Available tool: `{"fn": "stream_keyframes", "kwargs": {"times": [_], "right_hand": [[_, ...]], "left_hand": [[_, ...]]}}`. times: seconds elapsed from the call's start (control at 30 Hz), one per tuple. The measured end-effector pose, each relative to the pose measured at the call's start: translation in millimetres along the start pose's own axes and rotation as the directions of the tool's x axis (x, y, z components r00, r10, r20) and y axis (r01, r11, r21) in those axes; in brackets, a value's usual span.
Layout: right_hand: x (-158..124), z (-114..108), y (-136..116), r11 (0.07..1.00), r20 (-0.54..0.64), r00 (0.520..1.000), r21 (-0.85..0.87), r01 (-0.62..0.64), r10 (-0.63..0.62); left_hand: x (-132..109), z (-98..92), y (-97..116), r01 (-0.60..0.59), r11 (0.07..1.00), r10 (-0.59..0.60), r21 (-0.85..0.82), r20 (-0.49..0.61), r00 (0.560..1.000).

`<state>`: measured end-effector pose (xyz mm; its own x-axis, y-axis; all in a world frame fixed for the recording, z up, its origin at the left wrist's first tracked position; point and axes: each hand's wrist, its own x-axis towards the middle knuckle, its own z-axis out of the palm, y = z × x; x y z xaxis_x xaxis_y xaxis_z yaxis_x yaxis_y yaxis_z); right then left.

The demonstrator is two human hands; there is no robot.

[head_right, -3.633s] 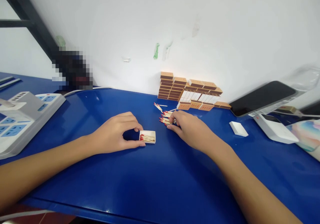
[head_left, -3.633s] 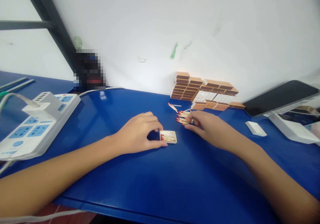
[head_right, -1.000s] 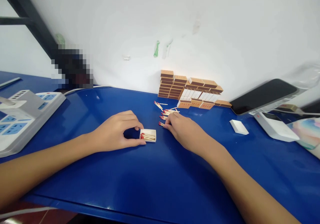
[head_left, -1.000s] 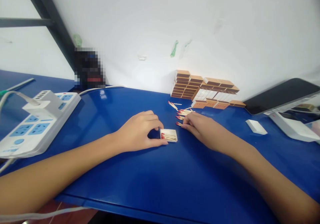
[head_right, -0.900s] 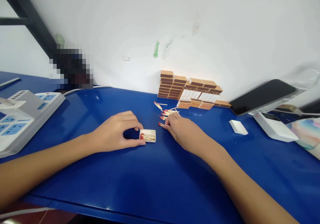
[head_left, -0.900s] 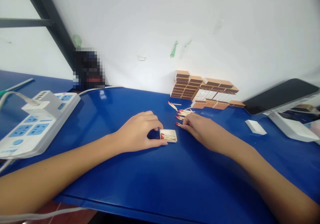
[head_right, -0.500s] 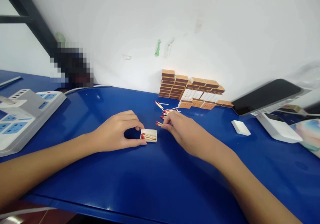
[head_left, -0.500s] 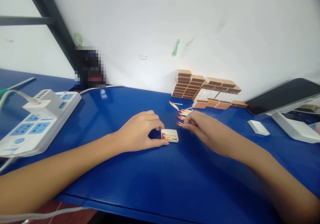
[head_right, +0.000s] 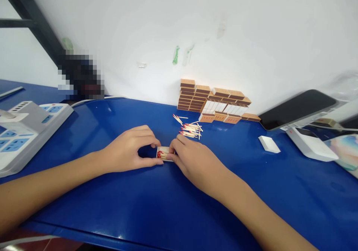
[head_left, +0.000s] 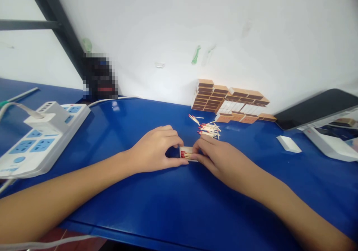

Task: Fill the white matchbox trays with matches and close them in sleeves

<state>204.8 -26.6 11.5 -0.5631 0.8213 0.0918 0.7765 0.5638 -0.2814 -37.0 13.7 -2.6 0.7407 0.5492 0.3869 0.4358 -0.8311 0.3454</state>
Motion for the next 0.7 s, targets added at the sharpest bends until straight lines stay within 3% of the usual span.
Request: {"fn": "stream_keyframes", "kwargs": {"times": [0.3,0.7], "right_hand": [[2.6,3.2,0.1,0.997,-0.041,0.997,-0.032,-0.065,0.064],[3.5,9.6,-1.7,0.999,-0.108,0.993,0.003,-0.051,0.051]], "left_hand": [[-0.2,-0.8,-0.3,-0.001,1.0,0.001,-0.001,0.003,1.0],[0.9,-2.1,0.7,-0.005,1.0,0.005,0.002,0.006,1.0]]}}
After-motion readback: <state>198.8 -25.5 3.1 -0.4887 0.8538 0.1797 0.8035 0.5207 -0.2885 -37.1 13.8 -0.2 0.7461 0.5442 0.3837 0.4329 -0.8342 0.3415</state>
